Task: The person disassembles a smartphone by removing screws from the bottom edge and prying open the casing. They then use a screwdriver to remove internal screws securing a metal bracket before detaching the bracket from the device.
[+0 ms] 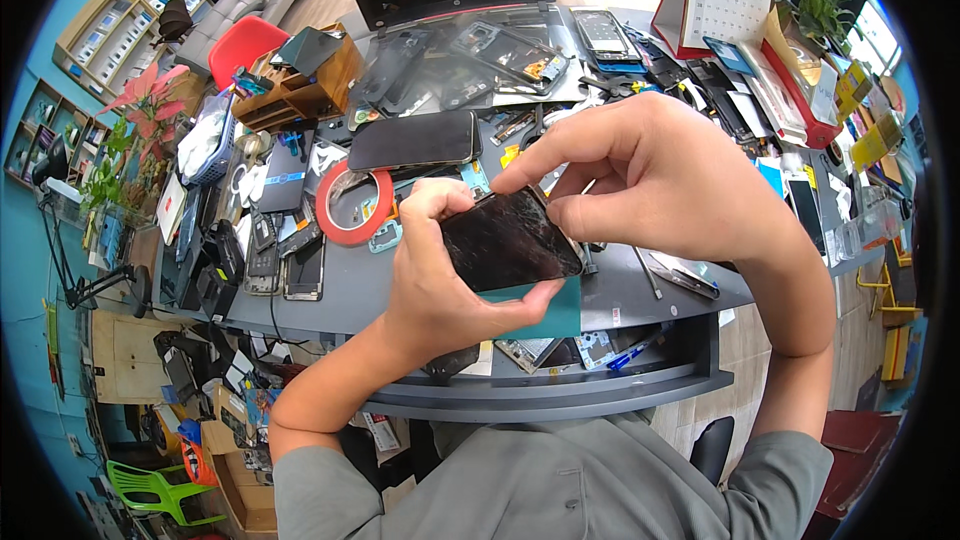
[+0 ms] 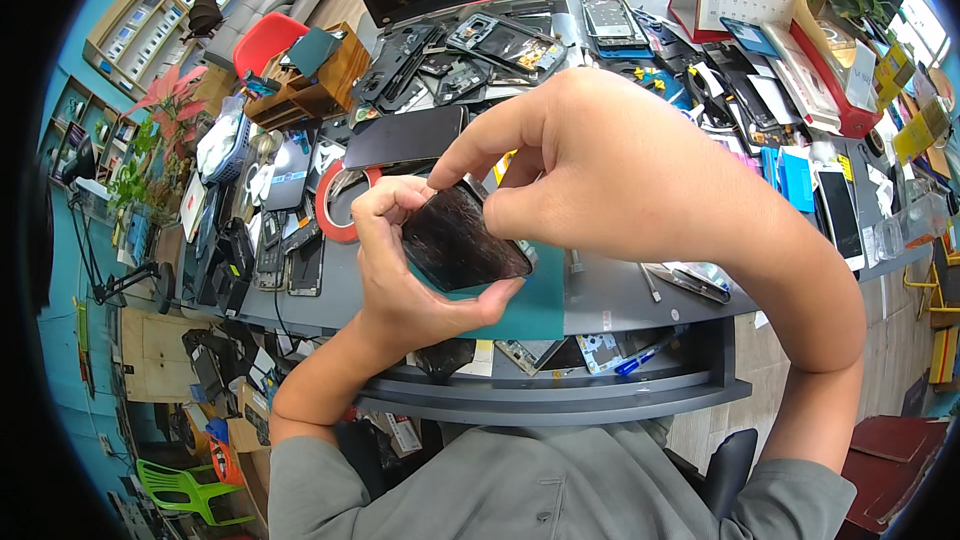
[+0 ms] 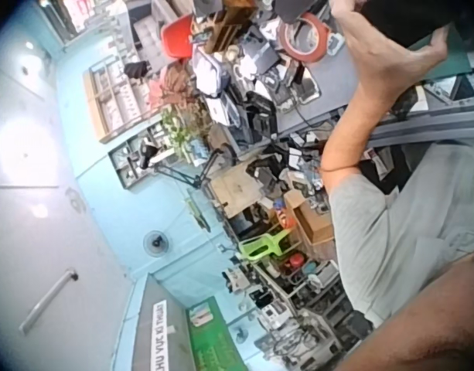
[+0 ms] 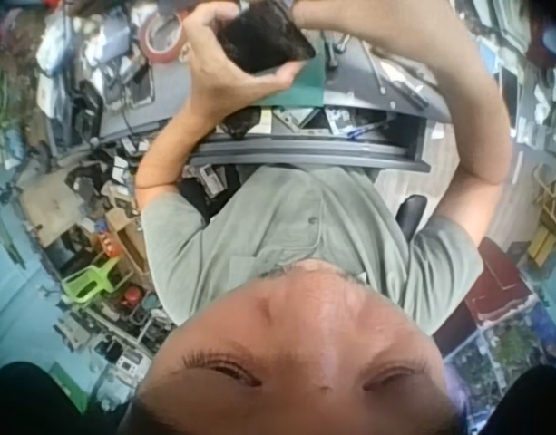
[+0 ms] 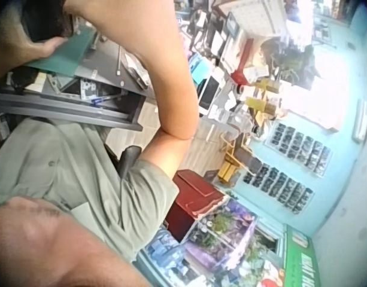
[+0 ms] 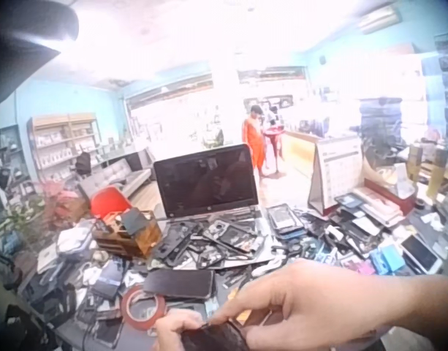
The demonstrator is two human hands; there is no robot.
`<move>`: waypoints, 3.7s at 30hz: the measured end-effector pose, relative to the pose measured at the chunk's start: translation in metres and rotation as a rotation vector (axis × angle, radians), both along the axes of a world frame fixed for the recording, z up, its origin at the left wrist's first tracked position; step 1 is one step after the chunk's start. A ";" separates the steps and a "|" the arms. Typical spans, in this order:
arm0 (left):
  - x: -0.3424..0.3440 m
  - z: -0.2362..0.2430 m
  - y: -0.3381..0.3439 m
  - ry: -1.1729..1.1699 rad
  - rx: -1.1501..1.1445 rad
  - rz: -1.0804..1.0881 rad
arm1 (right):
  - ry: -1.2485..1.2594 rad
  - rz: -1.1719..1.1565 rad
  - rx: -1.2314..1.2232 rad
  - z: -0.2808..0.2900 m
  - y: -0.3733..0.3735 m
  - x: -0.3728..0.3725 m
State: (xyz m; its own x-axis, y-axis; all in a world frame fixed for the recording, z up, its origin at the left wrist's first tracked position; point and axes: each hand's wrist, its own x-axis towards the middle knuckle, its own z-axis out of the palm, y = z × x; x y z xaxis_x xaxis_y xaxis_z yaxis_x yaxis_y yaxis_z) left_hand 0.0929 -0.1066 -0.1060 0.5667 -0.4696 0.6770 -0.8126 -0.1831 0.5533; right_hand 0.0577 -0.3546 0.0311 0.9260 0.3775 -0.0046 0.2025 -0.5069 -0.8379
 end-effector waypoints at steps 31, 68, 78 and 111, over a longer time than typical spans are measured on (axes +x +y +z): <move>0.000 0.012 -0.003 0.200 -0.138 -0.055 | -0.611 -0.095 0.075 -0.057 0.021 -0.059; 0.003 0.030 0.023 -0.434 0.016 0.213 | -0.595 -0.087 0.145 -0.036 0.053 -0.028; -0.001 0.046 0.021 -0.413 0.077 0.208 | -0.619 -0.099 0.265 -0.062 0.059 -0.031; -0.007 0.052 0.026 -0.235 0.103 0.114 | -0.487 -0.218 0.762 -0.109 0.087 -0.047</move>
